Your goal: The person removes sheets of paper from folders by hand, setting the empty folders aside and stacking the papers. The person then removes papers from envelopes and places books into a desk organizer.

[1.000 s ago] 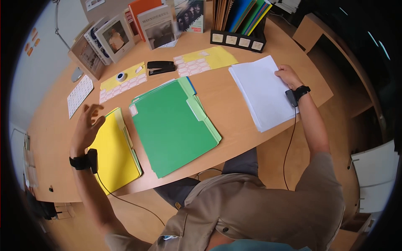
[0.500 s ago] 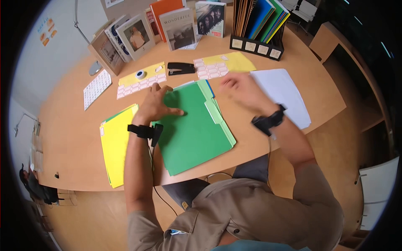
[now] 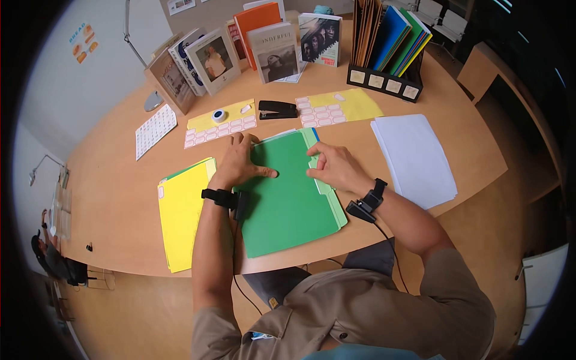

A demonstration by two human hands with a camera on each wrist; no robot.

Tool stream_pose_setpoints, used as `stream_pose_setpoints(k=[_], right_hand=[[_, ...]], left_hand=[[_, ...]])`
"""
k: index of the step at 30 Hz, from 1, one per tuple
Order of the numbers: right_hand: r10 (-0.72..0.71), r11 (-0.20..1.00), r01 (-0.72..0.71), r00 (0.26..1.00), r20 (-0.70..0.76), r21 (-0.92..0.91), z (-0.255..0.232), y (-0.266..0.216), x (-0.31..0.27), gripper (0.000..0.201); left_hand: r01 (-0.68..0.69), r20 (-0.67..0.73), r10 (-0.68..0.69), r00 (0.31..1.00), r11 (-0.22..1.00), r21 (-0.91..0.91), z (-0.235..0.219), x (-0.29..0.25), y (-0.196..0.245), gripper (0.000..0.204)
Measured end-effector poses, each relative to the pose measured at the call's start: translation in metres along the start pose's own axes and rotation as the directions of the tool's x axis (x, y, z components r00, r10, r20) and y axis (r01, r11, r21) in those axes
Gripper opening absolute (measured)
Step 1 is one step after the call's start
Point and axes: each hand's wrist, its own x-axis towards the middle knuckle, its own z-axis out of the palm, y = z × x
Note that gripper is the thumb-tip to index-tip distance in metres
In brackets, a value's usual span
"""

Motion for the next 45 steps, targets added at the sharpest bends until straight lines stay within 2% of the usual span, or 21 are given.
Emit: stream_pose_setpoints(k=[15, 18, 21, 23, 24, 26, 27, 29, 30, 32, 37, 39, 41, 45], right_hand=[[-0.039, 0.996, 0.042, 0.998, -0.043, 0.074, 0.004, 0.011, -0.002, 0.042], [-0.029, 0.997, 0.032, 0.999, -0.037, 0.073, 0.004, 0.009, -0.002, 0.042], [-0.024, 0.999, 0.025, 0.999, -0.033, 0.039, 0.004, 0.01, -0.002, 0.042], [-0.037, 0.998, 0.039, 0.999, -0.04, 0.048, 0.005, 0.011, -0.002, 0.041], [-0.035, 0.998, 0.037, 0.999, -0.04, 0.047, 0.005, 0.011, -0.002, 0.041], [-0.004, 0.999, 0.006, 0.999, -0.034, 0.043, 0.005, 0.009, -0.001, 0.04], [-0.005, 0.999, 0.006, 0.999, -0.032, 0.042, 0.005, 0.008, -0.001, 0.04], [0.041, 0.996, -0.037, 0.998, -0.037, 0.083, 0.003, 0.005, -0.001, 0.041], [0.042, 0.996, -0.039, 0.998, -0.038, 0.081, 0.003, 0.006, 0.0, 0.041], [0.039, 0.992, -0.031, 0.997, -0.063, 0.122, 0.004, 0.011, 0.001, 0.041], [0.028, 0.993, -0.023, 0.999, -0.045, 0.115, 0.005, 0.012, 0.003, 0.037], [0.033, 0.993, -0.031, 0.999, -0.015, 0.111, 0.004, 0.011, 0.003, 0.035], [-0.045, 0.999, 0.045, 0.996, -0.072, 0.008, 0.004, 0.006, -0.003, 0.033], [-0.091, 0.992, 0.083, 0.992, -0.082, -0.091, 0.008, 0.01, -0.005, 0.041]], left_hand=[[-0.013, -0.069, 0.018, 0.997, 0.998, 0.063, 0.009, 0.0, -0.013, 0.106], [0.029, -0.079, -0.027, 0.997, 0.999, 0.018, 0.007, -0.001, -0.01, 0.108], [0.024, -0.094, -0.02, 0.995, 0.999, 0.033, 0.005, -0.002, -0.007, 0.098], [-0.016, -0.111, 0.018, 0.994, 1.0, 0.019, 0.006, -0.002, -0.013, 0.069], [-0.016, -0.109, 0.018, 0.994, 1.0, 0.017, 0.008, -0.001, -0.015, 0.069], [-0.086, -0.178, 0.066, 0.982, 0.991, -0.106, 0.009, 0.0, -0.019, 0.036], [-0.084, -0.178, 0.064, 0.982, 0.991, -0.107, 0.008, 0.001, -0.022, 0.036], [-0.093, -0.158, 0.058, 0.986, 0.969, -0.227, 0.002, 0.004, -0.026, 0.014], [-0.094, -0.158, 0.059, 0.986, 0.969, -0.229, 0.001, 0.004, -0.029, 0.014], [-0.096, -0.211, 0.017, 0.977, 0.924, -0.369, 0.001, 0.005, -0.033, 0.011], [-0.043, -0.195, -0.048, 0.98, 0.898, -0.437, -0.002, 0.003, -0.03, 0.014], [-0.098, -0.287, -0.051, 0.957, 0.871, -0.481, -0.002, 0.004, -0.028, 0.015], [-0.111, -0.291, -0.057, 0.955, 0.841, -0.529, -0.003, 0.004, -0.029, 0.016], [-0.161, -0.313, -0.043, 0.949, 0.786, -0.597, -0.001, 0.008, -0.03, 0.016]])
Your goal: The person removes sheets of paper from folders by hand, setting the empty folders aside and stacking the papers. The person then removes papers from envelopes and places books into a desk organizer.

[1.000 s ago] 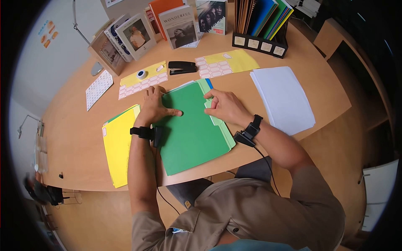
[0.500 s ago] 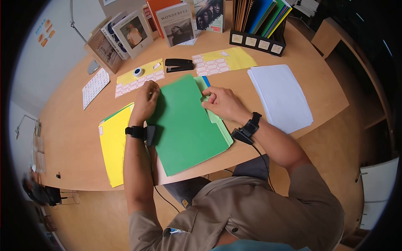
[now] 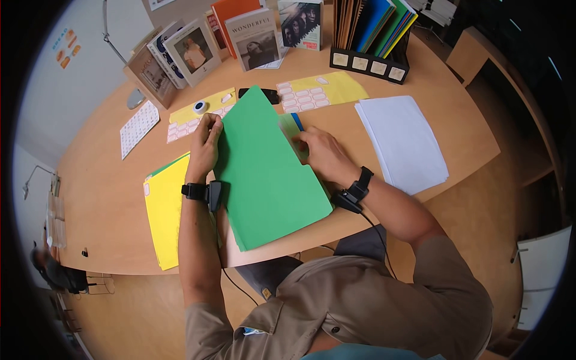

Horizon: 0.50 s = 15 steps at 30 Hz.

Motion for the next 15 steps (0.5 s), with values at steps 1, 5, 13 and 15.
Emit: stream_pose_setpoints(k=[1, 5, 13, 15], right_hand=[[-0.05, 0.996, 0.047, 0.998, -0.047, -0.074, 0.006, 0.005, 0.001, 0.044], [-0.121, 0.982, 0.104, 0.987, -0.102, -0.155, 0.01, 0.001, -0.006, 0.014], [-0.11, 0.983, 0.108, 0.994, -0.004, -0.146, 0.006, -0.012, -0.006, 0.011], [0.045, 0.997, -0.046, 0.999, 0.018, 0.06, 0.005, -0.022, -0.006, 0.019]], left_hand=[[-0.002, -0.001, 0.002, 1.0, 1.0, 0.001, 0.002, 0.0, 0.002, 0.016], [0.017, 0.062, -0.021, 0.998, 0.998, 0.064, 0.007, -0.003, 0.005, 0.015], [0.027, 0.123, -0.08, 0.989, 0.924, 0.382, 0.01, -0.007, 0.016, 0.025], [-0.042, 0.141, -0.022, 0.99, 0.898, 0.438, 0.012, -0.01, 0.012, 0.025]])
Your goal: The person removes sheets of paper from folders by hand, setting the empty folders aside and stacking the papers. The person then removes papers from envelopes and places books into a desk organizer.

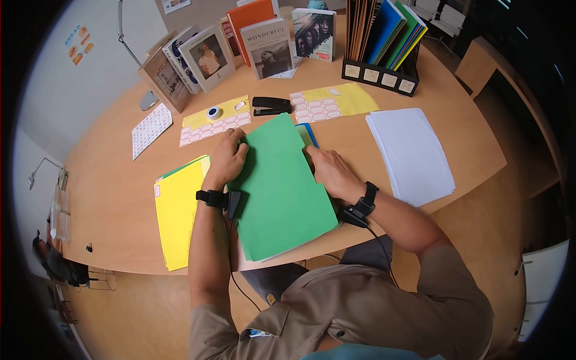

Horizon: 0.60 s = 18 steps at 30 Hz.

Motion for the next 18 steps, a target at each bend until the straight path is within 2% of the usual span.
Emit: stream_pose_setpoints(k=[1, 3, 5, 7, 9, 11, 13, 16, 17, 18], right_hand=[[-0.001, 1.0, 0.001, 1.0, 0.0, 0.0, 0.0, 0.001, 0.0, 0.019], [0.043, 0.992, -0.044, 0.999, 0.01, 0.121, 0.002, 0.004, 0.003, 0.023], [0.001, 0.997, -0.001, 1.0, -0.002, 0.083, 0.005, 0.011, 0.004, 0.02], [-0.038, 0.998, 0.039, 0.999, -0.012, 0.045, 0.003, 0.012, 0.005, 0.016], [0.069, 0.982, -0.076, 0.997, 0.045, 0.175, -0.003, 0.006, 0.007, 0.016], [0.071, 0.986, -0.069, 0.997, -0.01, 0.155, -0.008, 0.01, 0.012, 0.019], [0.067, 0.988, -0.056, 0.995, -0.077, 0.143, -0.016, 0.012, 0.014, 0.032], [0.113, 0.991, -0.107, 0.991, -0.073, 0.082, -0.026, 0.02, 0.02, 0.036], [0.111, 0.992, -0.107, 0.992, -0.068, 0.06, -0.028, 0.021, 0.02, 0.037], [0.112, 0.992, -0.108, 0.991, -0.068, 0.06, -0.029, 0.024, 0.021, 0.037]], left_hand=[[-0.014, 0.026, 0.014, 1.0, 1.0, -0.007, -0.001, 0.0, 0.001, 0.025], [-0.016, 0.037, 0.016, 0.999, 1.0, -0.013, -0.004, 0.0, 0.003, 0.026], [-0.017, 0.049, 0.018, 0.999, 1.0, -0.018, -0.007, 0.0, 0.008, 0.027], [-0.054, -0.031, 0.054, 0.998, 0.999, -0.004, -0.007, 0.001, 0.01, 0.028], [-0.069, -0.069, 0.07, 0.995, 0.998, 0.009, -0.01, 0.0, 0.007, 0.028], [-0.082, -0.108, 0.084, 0.991, 0.996, 0.023, -0.016, 0.0, 0.004, 0.028], [0.016, -0.131, -0.009, 0.991, 0.998, 0.054, -0.026, -0.001, -0.001, 0.028], [0.098, -0.197, -0.076, 0.977, 0.989, 0.107, -0.035, -0.004, -0.016, 0.029], [0.049, -0.305, 0.004, 0.952, 0.985, 0.165, -0.033, -0.003, -0.019, 0.029], [0.048, -0.304, 0.004, 0.953, 0.985, 0.164, -0.036, -0.004, -0.023, 0.029]])
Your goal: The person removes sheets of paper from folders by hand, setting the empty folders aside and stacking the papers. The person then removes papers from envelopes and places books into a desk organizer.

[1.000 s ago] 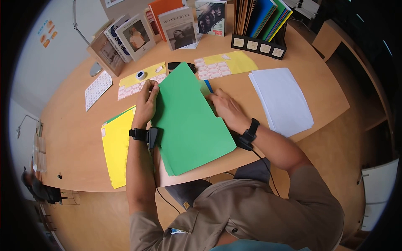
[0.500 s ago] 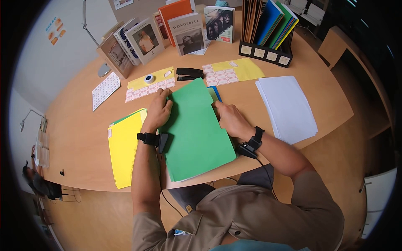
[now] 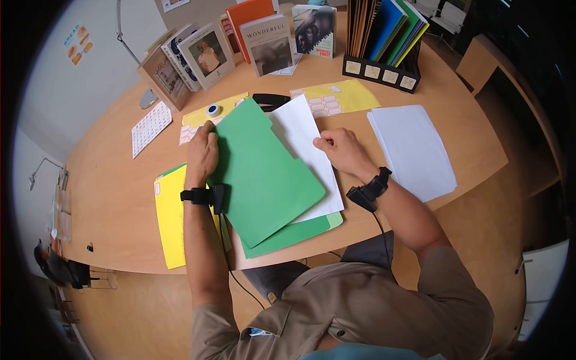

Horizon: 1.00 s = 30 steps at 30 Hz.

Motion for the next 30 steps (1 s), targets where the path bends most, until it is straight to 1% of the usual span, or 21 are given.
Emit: stream_pose_setpoints(k=[2, 4, 6, 7, 9, 10, 11, 12, 13, 14, 16, 17, 18, 19, 20, 22, 24, 25, 26, 28, 30], right_hand=[[-0.017, 1.0, 0.017, 0.999, -0.039, 0.0, 0.0, 0.007, 0.003, 0.035], [-0.007, 1.0, 0.008, 0.999, -0.042, 0.009, -0.003, 0.015, 0.007, 0.029], [-0.107, 0.984, 0.13, 0.979, -0.174, 0.125, -0.008, 0.032, 0.014, 0.02], [-0.073, 0.966, 0.101, 0.99, -0.123, 0.238, -0.019, 0.039, 0.016, 0.014], [-0.06, 0.951, 0.106, 0.985, -0.163, 0.289, -0.058, 0.021, 0.003, 0.011], [-0.043, 0.944, 0.103, 0.981, -0.191, 0.315, -0.079, 0.027, -0.002, 0.009], [-0.069, 0.946, 0.139, 0.969, -0.239, 0.293, -0.101, 0.031, -0.009, 0.008], [-0.083, 0.928, 0.168, 0.964, -0.254, 0.334, -0.122, 0.03, -0.016, 0.008], [-0.047, 0.934, 0.137, 0.963, -0.267, 0.329, -0.144, 0.039, -0.022, 0.009], [0.019, 0.95, 0.07, 0.959, -0.281, 0.305, -0.164, 0.04, -0.029, 0.011], [0.129, 0.923, -0.014, 0.953, -0.275, 0.384, -0.196, 0.058, -0.036, 0.017], [0.178, 0.912, -0.044, 0.938, -0.296, 0.408, -0.205, 0.06, -0.04, 0.024], [0.176, 0.911, -0.045, 0.941, -0.289, 0.409, -0.217, 0.074, -0.042, 0.024], [0.256, 0.904, -0.139, 0.934, -0.25, 0.405, -0.231, 0.094, -0.044, 0.026], [0.334, 0.888, -0.231, 0.918, -0.213, 0.397, -0.242, 0.113, -0.045, 0.029], [0.36, 0.886, -0.274, 0.915, -0.184, 0.374, -0.253, 0.146, -0.048, 0.029], [0.392, 0.881, -0.318, 0.905, -0.164, 0.351, -0.257, 0.17, -0.052, 0.029], [0.405, 0.866, -0.343, 0.908, -0.108, 0.364, -0.258, 0.176, -0.053, 0.028], [0.418, 0.85, -0.37, 0.907, -0.052, 0.375, -0.258, 0.182, -0.055, 0.027], [0.426, 0.852, -0.37, 0.901, -0.08, 0.371, -0.255, 0.192, -0.055, 0.025], [0.451, 0.852, -0.376, 0.881, -0.146, 0.363, -0.256, 0.199, -0.06, 0.024]], left_hand=[[0.224, 0.156, -0.218, 0.963, 0.974, -0.023, -0.018, 0.005, 0.017, 0.029], [0.203, 0.131, -0.2, 0.971, 0.979, -0.013, -0.021, 0.005, 0.012, 0.028], [0.155, 0.091, -0.15, 0.984, 0.987, -0.051, -0.031, 0.006, 0.006, 0.026], [0.153, 0.087, -0.148, 0.985, 0.987, -0.053, -0.04, 0.008, 0.0, 0.026], [0.044, -0.095, -0.06, 0.994, 0.987, -0.157, -0.063, 0.009, -0.012, 0.024], [0.045, -0.115, -0.058, 0.992, 0.992, -0.115, -0.089, 0.01, -0.002, 0.023], [0.031, -0.179, -0.049, 0.983, 0.994, -0.104, -0.109, 0.013, -0.005, 0.022], [0.058, -0.185, -0.07, 0.98, 0.996, -0.065, -0.132, 0.017, -0.014, 0.021], [0.112, -0.099, -0.134, 0.986, 0.974, -0.199, -0.153, 0.017, -0.011, 0.02], [0.067, -0.086, -0.086, 0.993, 0.977, -0.201, -0.169, 0.019, -0.021, 0.019], [0.096, 0.137, -0.087, 0.987, 0.993, -0.063, -0.202, 0.021, -0.068, 0.02], [0.107, 0.138, -0.098, 0.985, 0.993, -0.058, -0.2, 0.013, -0.1, 0.02], [0.13, 0.079, -0.125, 0.989, 0.99, -0.06, -0.185, 0.0, -0.138, 0.022], [0.148, 0.017, -0.147, 0.989, 0.987, -0.064, -0.178, -0.009, -0.163, 0.024], [0.208, 0.242, -0.205, 0.948, 0.978, 0.013, -0.183, -0.012, -0.171, 0.027], [0.322, 0.38, -0.339, 0.861, 0.94, 0.108, -0.17, -0.022, -0.169, 0.028], [0.168, 0.296, -0.191, 0.936, 0.981, 0.101, -0.149, -0.038, -0.167, 0.02], [0.164, 0.342, -0.197, 0.919, 0.979, 0.124, -0.144, -0.038, -0.169, 0.019], [0.176, 0.328, -0.205, 0.922, 0.978, 0.115, -0.138, -0.041, -0.171, 0.019], [0.183, 0.338, -0.219, 0.915, 0.974, 0.137, -0.13, -0.043, -0.173, 0.018], [0.115, 0.309, -0.139, 0.941, 0.989, 0.094, -0.122, -0.049, -0.185, 0.017]])
